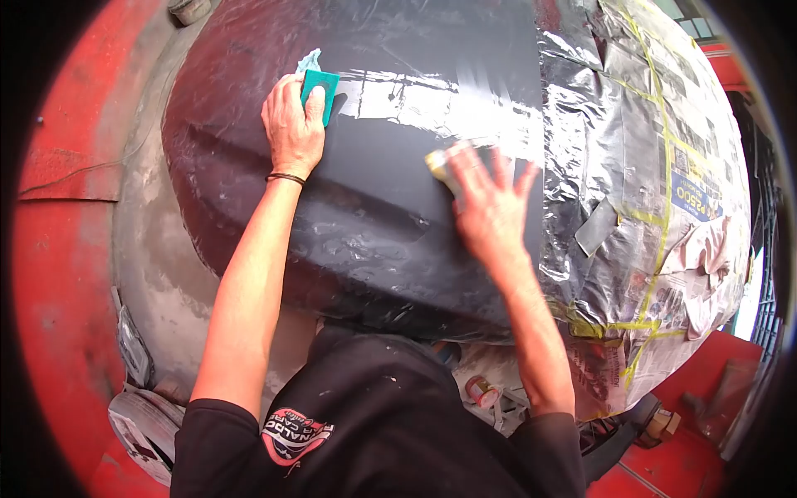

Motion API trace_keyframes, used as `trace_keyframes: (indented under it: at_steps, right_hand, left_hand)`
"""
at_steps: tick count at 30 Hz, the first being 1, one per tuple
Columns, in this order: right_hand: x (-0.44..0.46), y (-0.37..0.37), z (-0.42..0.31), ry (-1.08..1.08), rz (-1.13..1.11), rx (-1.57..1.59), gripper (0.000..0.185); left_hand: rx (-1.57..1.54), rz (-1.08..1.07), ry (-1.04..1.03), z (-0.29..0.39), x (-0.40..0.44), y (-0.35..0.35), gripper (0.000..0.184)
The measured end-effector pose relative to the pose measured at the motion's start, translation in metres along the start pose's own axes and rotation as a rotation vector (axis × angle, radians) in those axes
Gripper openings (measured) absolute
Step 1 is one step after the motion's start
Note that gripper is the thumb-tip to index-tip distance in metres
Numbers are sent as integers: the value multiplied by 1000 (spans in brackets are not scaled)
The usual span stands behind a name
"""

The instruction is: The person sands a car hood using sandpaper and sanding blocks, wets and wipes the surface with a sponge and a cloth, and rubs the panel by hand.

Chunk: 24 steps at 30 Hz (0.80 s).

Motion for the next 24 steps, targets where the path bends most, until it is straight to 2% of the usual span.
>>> trace_keyframes:
  at_steps: [1, 3, 5, 7, 8, 9, 11, 12, 15, 17, 18, 21, 22, 24]
  right_hand:
    - [-4, -2, -15, 83, 47, 74, 64]
    - [-1, 1, 4, 42, 51, -59, 65]
    - [6, 8, 44, -157, -14, -156, 67]
    - [7, 13, 49, -216, 10, -147, 69]
    - [2, 7, 36, -163, -100, -104, 71]
    - [-5, 6, 13, -47, -84, -35, 72]
    - [-9, 11, -4, 0, -49, 50, 71]
    - [-7, 13, 5, -11, 30, 13, 70]
    - [3, 8, 17, -196, 25, -37, 69]
    - [-5, 13, -11, -151, -16, 9, 74]
    - [-14, 13, -23, -97, 35, 59, 81]
    - [-18, 15, -9, -219, 87, 27, 84]
    - [-19, 14, -7, -229, -2, -52, 78]
    - [-32, 4, -19, -225, -30, -13, 71]
  left_hand:
    - [-4, -3, 3, 0, -1, 0, 45]
    - [-18, -11, 10, -2, -2, 1, 44]
    - [-38, -10, 28, -5, -4, -1, 43]
    - [-26, -11, 27, -5, -4, -1, 43]
    - [-22, -14, 24, -6, -3, -1, 43]
    - [-19, -18, 20, -5, -3, -3, 43]
    - [-22, -13, 15, -5, -3, -3, 43]
    - [-22, -11, 14, -6, -3, -3, 43]
    - [-22, -12, 16, -6, -4, -2, 43]
    - [-4, 8, 10, -1, -1, 0, 44]
    - [9, 14, 13, 0, -3, 1, 45]
    - [13, 14, 18, -2, -4, 0, 46]
    - [20, 5, 36, 0, -4, 1, 46]
    - [13, 18, 18, -1, -4, 3, 46]
Point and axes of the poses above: each hand's wrist, its own x-axis towards the middle knuckle, its own y-axis out of the back of the hand, z = x × y, the point moved 5 cm from there along x, towards the middle knuckle, and after that the axes turned 1 degree about -x, right-handed, at the moved point
